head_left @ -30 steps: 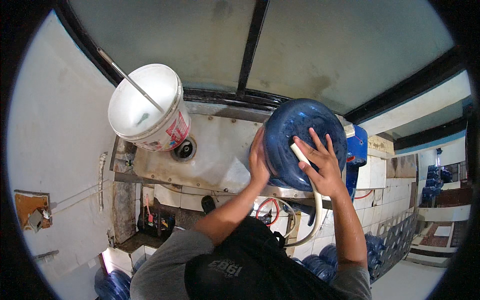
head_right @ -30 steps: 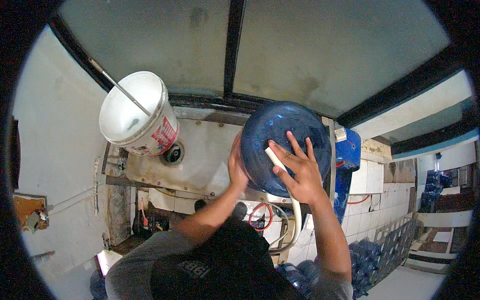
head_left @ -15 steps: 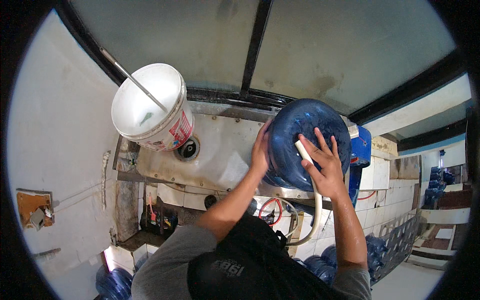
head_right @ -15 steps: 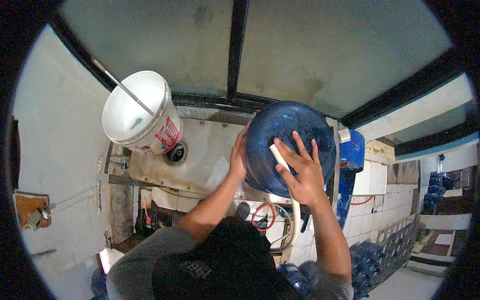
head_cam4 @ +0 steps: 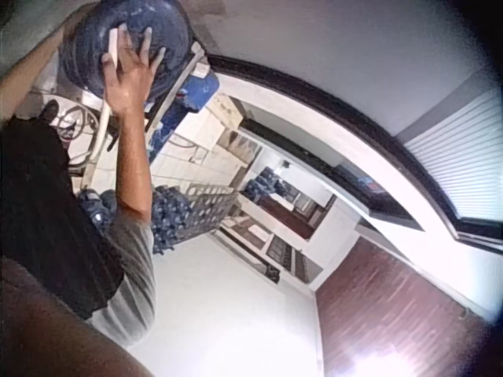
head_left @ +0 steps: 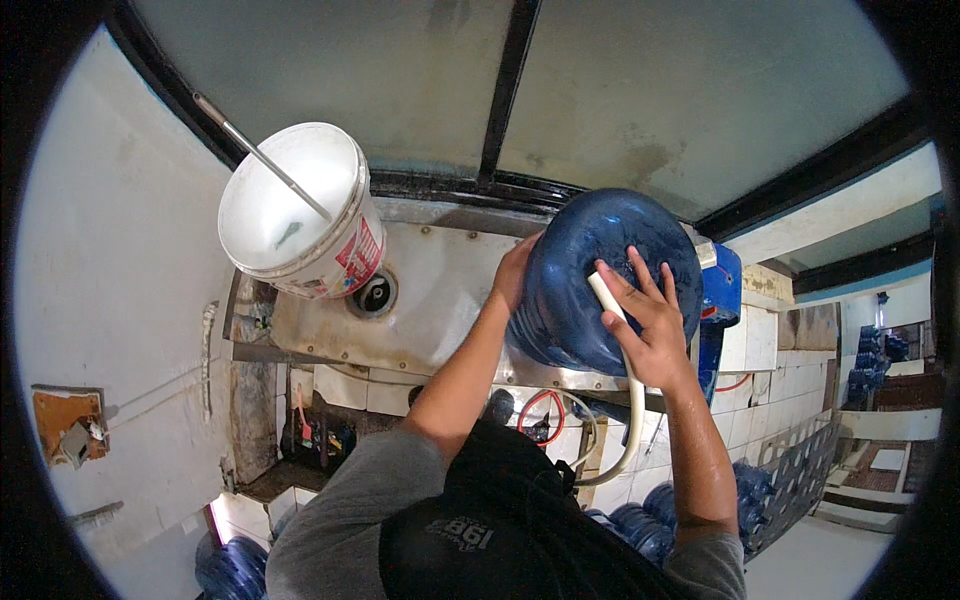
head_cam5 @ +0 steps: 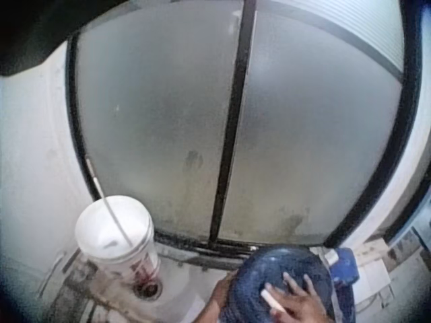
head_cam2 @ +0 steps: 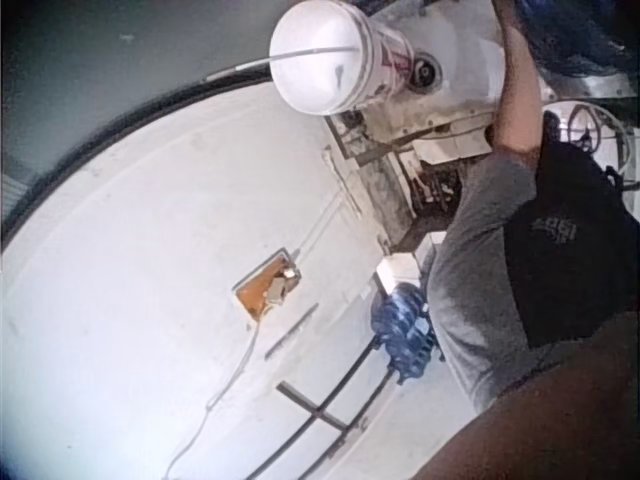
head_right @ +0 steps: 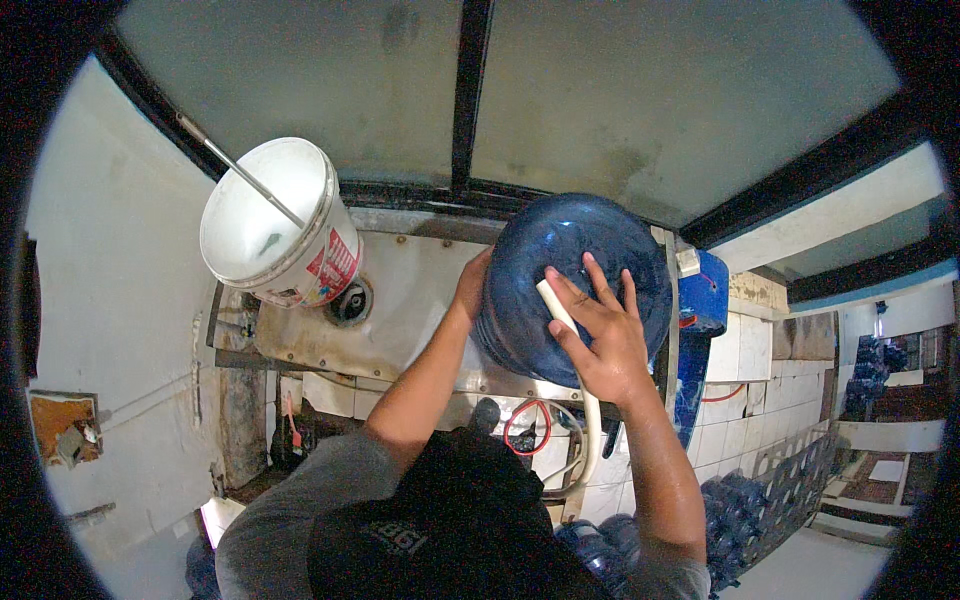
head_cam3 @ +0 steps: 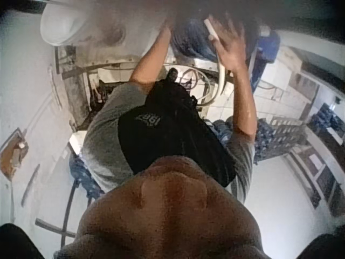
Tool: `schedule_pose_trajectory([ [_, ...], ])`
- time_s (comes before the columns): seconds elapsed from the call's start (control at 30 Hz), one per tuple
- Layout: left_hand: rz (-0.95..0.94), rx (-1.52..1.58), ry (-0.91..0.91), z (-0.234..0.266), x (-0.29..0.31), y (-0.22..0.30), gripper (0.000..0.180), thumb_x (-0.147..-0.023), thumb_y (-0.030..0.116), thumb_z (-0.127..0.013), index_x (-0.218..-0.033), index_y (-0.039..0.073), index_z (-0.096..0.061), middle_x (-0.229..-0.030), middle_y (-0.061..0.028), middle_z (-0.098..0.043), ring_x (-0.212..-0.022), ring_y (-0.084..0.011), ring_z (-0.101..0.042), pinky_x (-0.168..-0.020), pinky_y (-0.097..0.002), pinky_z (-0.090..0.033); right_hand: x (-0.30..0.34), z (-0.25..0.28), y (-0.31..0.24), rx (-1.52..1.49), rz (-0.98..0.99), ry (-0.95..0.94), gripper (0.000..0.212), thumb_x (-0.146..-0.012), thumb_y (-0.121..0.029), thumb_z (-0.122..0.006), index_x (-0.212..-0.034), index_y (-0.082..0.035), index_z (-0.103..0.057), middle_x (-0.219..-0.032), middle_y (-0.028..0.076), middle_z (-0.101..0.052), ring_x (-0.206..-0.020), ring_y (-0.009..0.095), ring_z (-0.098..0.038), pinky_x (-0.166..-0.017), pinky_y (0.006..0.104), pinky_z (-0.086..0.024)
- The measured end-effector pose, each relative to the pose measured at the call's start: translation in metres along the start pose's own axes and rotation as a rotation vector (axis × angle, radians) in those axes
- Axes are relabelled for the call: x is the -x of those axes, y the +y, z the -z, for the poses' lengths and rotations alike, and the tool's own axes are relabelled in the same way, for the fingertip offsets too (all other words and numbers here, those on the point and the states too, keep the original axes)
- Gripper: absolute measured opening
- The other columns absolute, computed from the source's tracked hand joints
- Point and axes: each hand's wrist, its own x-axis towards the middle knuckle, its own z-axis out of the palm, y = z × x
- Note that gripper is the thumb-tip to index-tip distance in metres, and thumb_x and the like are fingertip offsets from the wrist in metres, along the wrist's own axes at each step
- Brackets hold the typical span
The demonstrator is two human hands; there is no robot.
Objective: The person rinses a water jug with a hose, places it on a rotating washing station, wipes the exterior of the jug with a sponge, and سپس carries it to a storage area before retrieving another jug.
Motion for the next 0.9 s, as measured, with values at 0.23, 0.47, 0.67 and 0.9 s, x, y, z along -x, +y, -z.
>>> schedule_pose_trajectory([
  [0.23, -0.291, -0.14, 0.469, -0.069, 0.103, -0.026, 0.064, -0.111, 0.045, -0.04, -0.156, 0.0, -0.039, -0.149, -0.0174, -0.055, -0.139, -0.0273, -0.05, -0.119, -0.0389, -0.036, 0.01, 0.004, 0.006, -0.03, 0.032, -0.024, 0.051, -0.097, -0.037, -0.062, -0.145, -0.02, -0.062, -0.145, 0.003, -0.063, -0.155, 0.032, -0.033, -0.126, 0.0594, -0.003],
  [0.47, 0.199, 0.151, -0.133, -0.018, -0.008, 0.035, 0.053, -0.106, 0.036, -0.052, -0.145, 0.0, -0.056, -0.144, -0.0146, -0.059, -0.127, -0.0194, -0.059, -0.111, -0.0334, -0.042, 0.005, 0.005, 0.006, -0.047, 0.081, -0.051, 0.051, -0.098, -0.038, -0.062, -0.146, -0.022, -0.061, -0.146, 0.003, -0.063, -0.155, 0.033, -0.032, -0.126, 0.0603, 0.0],
  [0.67, -0.317, -0.168, 0.358, -0.045, 0.085, -0.022, 0.069, -0.108, 0.05, -0.044, -0.155, -0.002, -0.042, -0.153, -0.0174, -0.052, -0.14, -0.0262, -0.05, -0.118, -0.0378, -0.037, 0.008, 0.001, 0.005, -0.03, 0.027, -0.026, 0.051, -0.099, -0.035, -0.062, -0.147, -0.021, -0.06, -0.148, 0.003, -0.061, -0.154, 0.032, -0.034, -0.126, 0.0603, -0.003],
  [0.9, -0.25, -0.569, 0.309, 0.011, 0.06, -0.095, 0.058, -0.11, 0.037, -0.039, -0.153, -0.003, -0.041, -0.157, -0.0249, -0.044, -0.145, -0.0367, -0.045, -0.121, -0.0414, -0.033, 0.006, 0.004, 0.001, -0.022, 0.051, -0.04, 0.051, -0.098, -0.035, -0.063, -0.147, -0.02, -0.06, -0.147, 0.003, -0.062, -0.154, 0.032, -0.034, -0.126, 0.0601, -0.002],
])
